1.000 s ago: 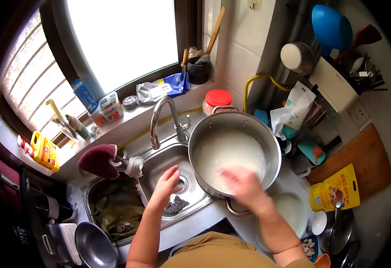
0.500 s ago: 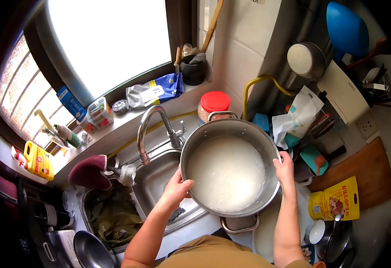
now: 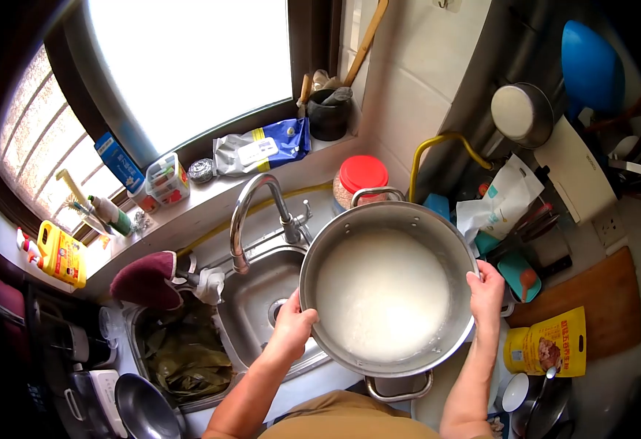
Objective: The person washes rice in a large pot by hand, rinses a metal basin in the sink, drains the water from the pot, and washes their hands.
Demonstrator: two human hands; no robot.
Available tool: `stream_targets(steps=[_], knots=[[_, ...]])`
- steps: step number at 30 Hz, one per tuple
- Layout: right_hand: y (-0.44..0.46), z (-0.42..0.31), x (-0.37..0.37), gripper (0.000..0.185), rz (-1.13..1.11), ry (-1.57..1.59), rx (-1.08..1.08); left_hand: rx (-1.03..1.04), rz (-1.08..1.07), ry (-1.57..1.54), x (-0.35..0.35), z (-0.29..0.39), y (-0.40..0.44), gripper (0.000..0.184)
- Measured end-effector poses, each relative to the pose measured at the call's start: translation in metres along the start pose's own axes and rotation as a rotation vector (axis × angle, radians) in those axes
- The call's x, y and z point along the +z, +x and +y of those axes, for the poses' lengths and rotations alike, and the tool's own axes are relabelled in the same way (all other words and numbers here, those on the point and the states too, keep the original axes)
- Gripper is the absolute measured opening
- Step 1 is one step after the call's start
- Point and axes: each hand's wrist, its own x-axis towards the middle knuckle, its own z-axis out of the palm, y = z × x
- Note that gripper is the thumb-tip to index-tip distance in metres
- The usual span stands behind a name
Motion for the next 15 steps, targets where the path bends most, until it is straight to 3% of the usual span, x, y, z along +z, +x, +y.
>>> stream_targets(steps=[15], knots=[[-0.014, -0.045, -0.024, 0.017, 0.053, -0.147, -0.065, -0.059, -0.114, -0.152, 0.004, -0.035, 0.022, 0.046]])
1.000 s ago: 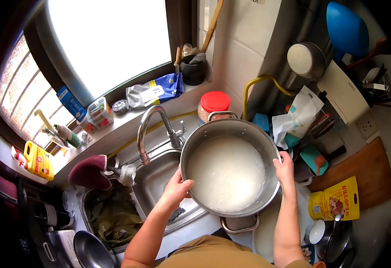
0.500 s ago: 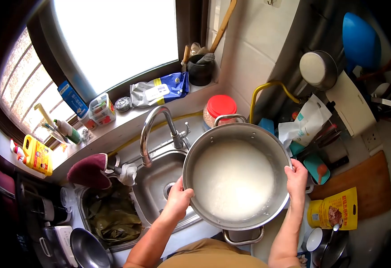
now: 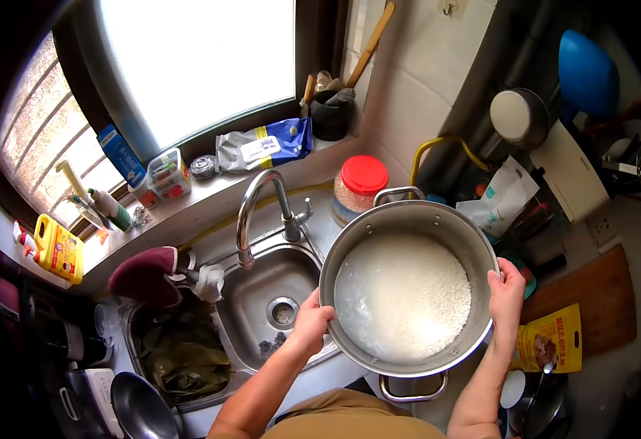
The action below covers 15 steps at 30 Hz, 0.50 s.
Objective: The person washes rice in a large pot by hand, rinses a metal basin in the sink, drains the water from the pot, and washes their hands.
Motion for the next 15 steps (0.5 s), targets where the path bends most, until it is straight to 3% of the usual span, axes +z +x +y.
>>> stream_targets(steps=[8, 15], knots=[[0.002, -0.008, 0.008, 0.017, -0.012, -0.064, -0.048, -0.037, -0.058, -0.037, -0.006, 0.003, 0.003, 0.048], [0.004, -0.018, 0.015, 0.018, 0.025, -0.155, -0.099, -0.093, -0.056, -0.039, -0.012, 0.002, 0.004, 0.033]])
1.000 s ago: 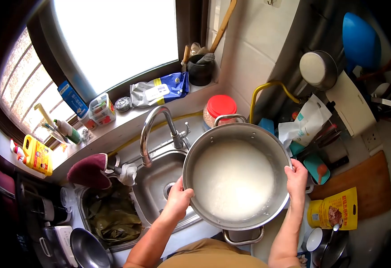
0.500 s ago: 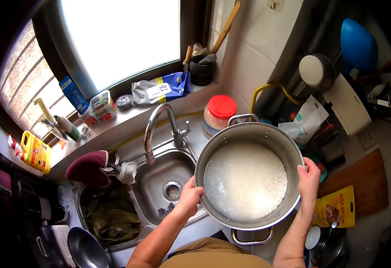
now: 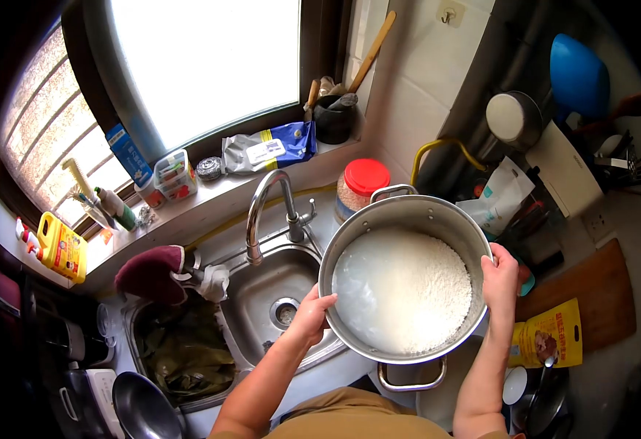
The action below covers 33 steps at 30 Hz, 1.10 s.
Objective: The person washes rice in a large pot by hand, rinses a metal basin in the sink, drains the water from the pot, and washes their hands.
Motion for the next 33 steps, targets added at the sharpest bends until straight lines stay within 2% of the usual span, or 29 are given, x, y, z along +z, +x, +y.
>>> stream_targets(steps=[4, 9, 16, 19, 21, 24, 27, 33], knots=[[0.005, -0.003, -0.001, 0.018, -0.03, -0.06, -0.009, 0.022, 0.009, -0.092, 0.004, -0.003, -0.005, 0.03], [0.01, -0.007, -0.003, 0.018, -0.131, 0.002, -0.009, 0.012, 0.03, -0.165, 0.007, -0.011, -0.01, 0.032], [0.0, -0.019, -0.009, 0.016, -0.165, 0.028, -0.014, 0.034, 0.054, -0.25, 0.01, -0.022, -0.017, 0.033], [-0.004, -0.017, -0.006, 0.015, -0.137, 0.036, -0.011, 0.043, 0.033, -0.231, 0.004, -0.022, -0.015, 0.03], [-0.004, -0.013, -0.004, 0.016, -0.094, 0.015, -0.076, -0.078, -0.014, -0.319, 0.001, -0.017, -0.012, 0.034], [-0.007, -0.01, -0.003, 0.017, -0.068, -0.023, -0.112, 0.0, -0.027, -0.284, 0.002, -0.017, -0.012, 0.044], [-0.011, -0.009, -0.001, 0.017, -0.026, 0.004, -0.116, -0.04, -0.003, -0.256, -0.003, -0.017, -0.012, 0.046], [-0.012, -0.008, 0.003, 0.019, -0.041, -0.014, -0.197, -0.06, -0.045, -0.325, -0.019, -0.02, -0.002, 0.041]])
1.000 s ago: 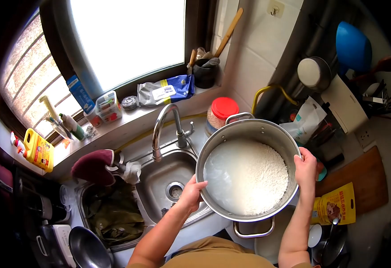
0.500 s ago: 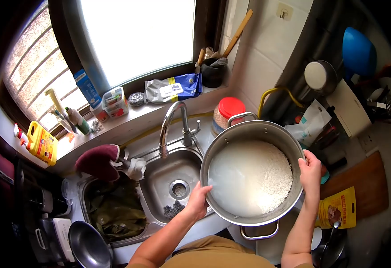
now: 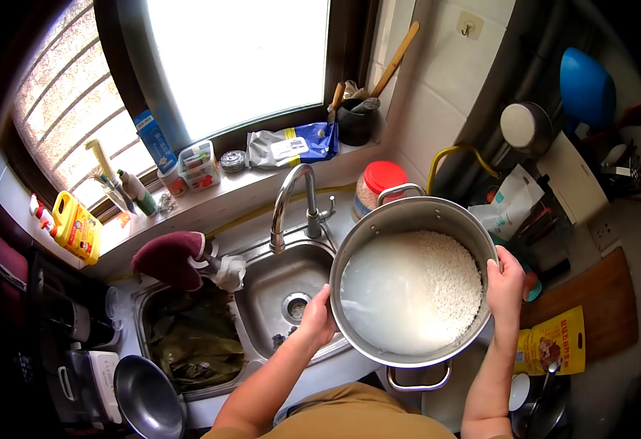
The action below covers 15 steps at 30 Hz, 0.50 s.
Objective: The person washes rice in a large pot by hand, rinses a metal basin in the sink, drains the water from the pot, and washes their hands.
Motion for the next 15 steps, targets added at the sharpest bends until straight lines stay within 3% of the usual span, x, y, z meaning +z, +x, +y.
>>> stream_targets(steps=[9, 15], knots=[[-0.003, -0.028, 0.002, 0.015, -0.006, -0.103, -0.006, -0.012, 0.227, 0.094, -0.017, 0.009, -0.013, 0.033], [-0.003, -0.045, 0.009, 0.014, -0.015, -0.124, -0.012, 0.008, 0.254, 0.045, -0.023, 0.011, -0.016, 0.03]])
